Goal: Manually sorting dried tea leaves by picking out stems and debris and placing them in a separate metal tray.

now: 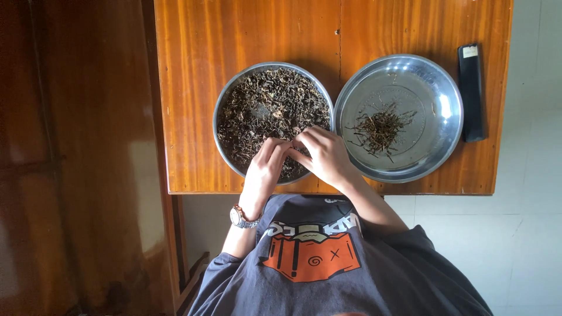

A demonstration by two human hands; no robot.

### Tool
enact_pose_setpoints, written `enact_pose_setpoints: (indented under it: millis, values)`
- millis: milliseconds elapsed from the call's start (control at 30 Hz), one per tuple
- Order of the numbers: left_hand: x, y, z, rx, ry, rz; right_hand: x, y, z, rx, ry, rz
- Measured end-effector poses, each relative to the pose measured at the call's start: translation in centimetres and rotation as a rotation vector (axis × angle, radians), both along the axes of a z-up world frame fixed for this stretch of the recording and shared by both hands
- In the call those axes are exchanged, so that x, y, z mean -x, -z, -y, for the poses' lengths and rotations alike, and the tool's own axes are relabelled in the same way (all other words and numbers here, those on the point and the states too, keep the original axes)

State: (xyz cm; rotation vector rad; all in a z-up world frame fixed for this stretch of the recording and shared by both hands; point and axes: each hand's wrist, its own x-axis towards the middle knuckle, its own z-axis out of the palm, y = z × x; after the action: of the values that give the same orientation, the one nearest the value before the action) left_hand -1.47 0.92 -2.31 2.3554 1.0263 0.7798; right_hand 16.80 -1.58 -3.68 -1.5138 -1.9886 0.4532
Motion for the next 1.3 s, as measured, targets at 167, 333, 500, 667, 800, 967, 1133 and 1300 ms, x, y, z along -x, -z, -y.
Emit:
enact_pose_setpoints:
  millis: [167, 333, 500, 667, 800, 967, 1133, 1300]
  values:
    - [-0.3, -0.2, 0.4, 0.032, -0.013, 0.021, -0.3, 0.2, 0.2, 0.030, -0.020, -0.054]
    - [-1.1, -1.6, 0.2, 0.060, -0.027, 0.080, -1.0, -0.6, 0.3, 0.028, -0.013, -0.089]
    - [-1.5, -1.9, 0.4, 0.070, -0.055, 0.084, -2.0, -0.8, 0.4, 0.010, -0.002, -0.121]
    - [-1.9, -2.5, 0.6, 0.069, -0.065, 0.113, -2.4, -2.4, 0.3, -0.033, 0.016, -0.192]
    - [-2.2, -2.6, 0.9, 0.079, -0.064, 0.119, -2.4, -2.0, 0.8, -0.025, -0.004, -0.217]
    - [-2.0, -1.3, 1.2, 0.072, -0.064, 0.122, -2.4, -1.6, 1.0, 0.039, -0.040, -0.291]
    - [-1.8, -1.7, 1.2, 0.054, -0.048, 0.158, -2.2, -1.6, 0.9, 0.080, -0.035, -0.345]
    - [-1.3, -1.1, 1.2, 0.049, -0.036, 0.191, -2.0, -0.5, 0.9, 0.133, -0.033, -0.451]
